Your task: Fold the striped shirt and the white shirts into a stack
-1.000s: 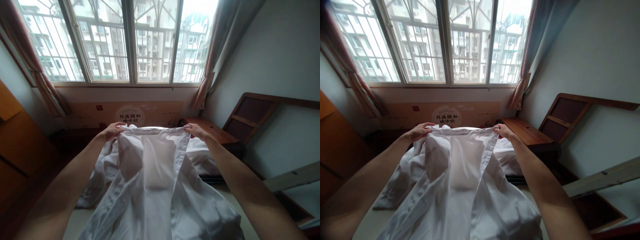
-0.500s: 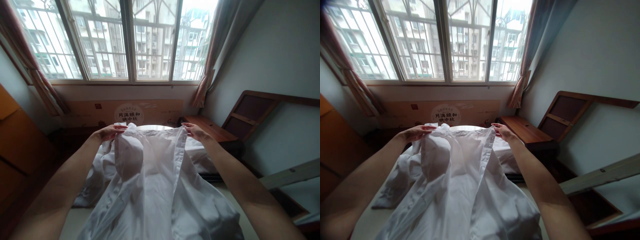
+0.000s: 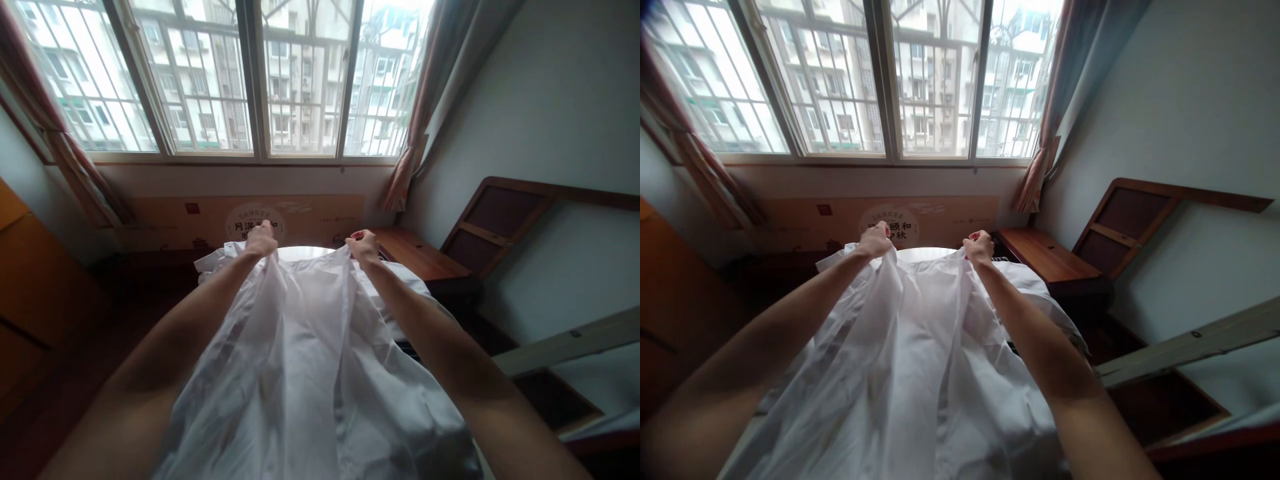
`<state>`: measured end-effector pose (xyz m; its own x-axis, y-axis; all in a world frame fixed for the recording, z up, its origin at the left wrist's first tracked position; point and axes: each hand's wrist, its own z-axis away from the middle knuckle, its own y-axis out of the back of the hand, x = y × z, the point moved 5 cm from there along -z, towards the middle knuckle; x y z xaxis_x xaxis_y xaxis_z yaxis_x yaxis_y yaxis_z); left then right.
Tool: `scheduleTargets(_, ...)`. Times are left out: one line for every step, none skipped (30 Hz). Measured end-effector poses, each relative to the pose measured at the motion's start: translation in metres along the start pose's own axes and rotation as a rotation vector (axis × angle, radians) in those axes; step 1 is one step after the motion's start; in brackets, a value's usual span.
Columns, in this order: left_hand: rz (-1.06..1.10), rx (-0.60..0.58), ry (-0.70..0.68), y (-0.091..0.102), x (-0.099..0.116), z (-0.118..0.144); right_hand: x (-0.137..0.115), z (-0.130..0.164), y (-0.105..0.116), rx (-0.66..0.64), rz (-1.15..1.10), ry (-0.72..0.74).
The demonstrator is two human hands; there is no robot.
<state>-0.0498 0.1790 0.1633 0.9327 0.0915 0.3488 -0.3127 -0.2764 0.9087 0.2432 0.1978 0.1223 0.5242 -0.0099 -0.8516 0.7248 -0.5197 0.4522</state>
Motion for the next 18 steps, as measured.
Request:
scheduleTargets(0.076, -0.004, 0.049, -0.012, 0.011, 0.002, -0.003, 0.007, -0.012, -0.012, 0.028, 0.017)
scheduleTargets(0.145, -0.018, 0.106, -0.026, 0.019, 0.005, -0.004, 0.015, -0.024, -0.043, 0.059, 0.027)
scheduleTargets(0.204, -0.045, 0.156, -0.041, 0.025, 0.009, -0.002, 0.024, -0.036, -0.089, 0.096, 0.028)
scheduleTargets(0.252, -0.089, 0.193, -0.057, 0.029, 0.015, 0.003, 0.032, -0.047, -0.152, 0.135, 0.017)
scheduleTargets(0.292, -0.145, 0.212, -0.070, 0.031, 0.021, 0.010, 0.041, -0.058, -0.240, 0.168, -0.002)
scheduleTargets(0.326, -0.224, 0.204, -0.082, 0.031, 0.026, 0.018, 0.048, -0.066, -0.349, 0.187, -0.023)
scheduleTargets(0.358, -0.319, 0.182, -0.092, 0.030, 0.031, 0.027, 0.055, -0.073, -0.464, 0.186, -0.047)
scheduleTargets(0.396, -0.425, 0.161, -0.098, 0.026, 0.034, 0.035, 0.059, -0.077, -0.573, 0.163, -0.075)
scheduleTargets(0.417, -0.507, 0.131, -0.101, 0.021, 0.035, 0.042, 0.061, -0.079, -0.663, 0.122, -0.106)
scheduleTargets(0.398, -0.525, 0.082, -0.097, 0.014, 0.033, 0.047, 0.060, -0.077, -0.725, 0.074, -0.134)
scheduleTargets(0.346, -0.481, 0.026, -0.090, 0.007, 0.027, 0.050, 0.054, -0.073, -0.746, 0.035, -0.153)
scheduleTargets(0.276, -0.391, -0.031, -0.081, 0.000, 0.019, 0.052, 0.045, -0.067, -0.731, 0.013, -0.163)
scheduleTargets(0.203, -0.280, -0.082, -0.071, -0.007, 0.011, 0.052, 0.034, -0.060, -0.690, 0.004, -0.158)
scheduleTargets(0.145, -0.193, -0.128, -0.063, -0.011, 0.004, 0.052, 0.022, -0.054, -0.633, 0.004, -0.142)
scheduleTargets(0.113, -0.145, -0.156, -0.060, -0.015, -0.002, 0.051, 0.011, -0.048, -0.570, 0.007, -0.122)
scheduleTargets(0.111, -0.147, -0.173, -0.061, -0.018, -0.006, 0.051, 0.002, -0.045, -0.517, 0.008, -0.105)
scheduleTargets(0.116, -0.184, -0.206, -0.066, -0.019, -0.008, 0.052, -0.004, -0.044, -0.488, 0.007, -0.095)
scheduleTargets(0.112, -0.230, -0.267, -0.073, -0.017, -0.009, 0.054, -0.006, -0.046, -0.484, 0.005, -0.089)
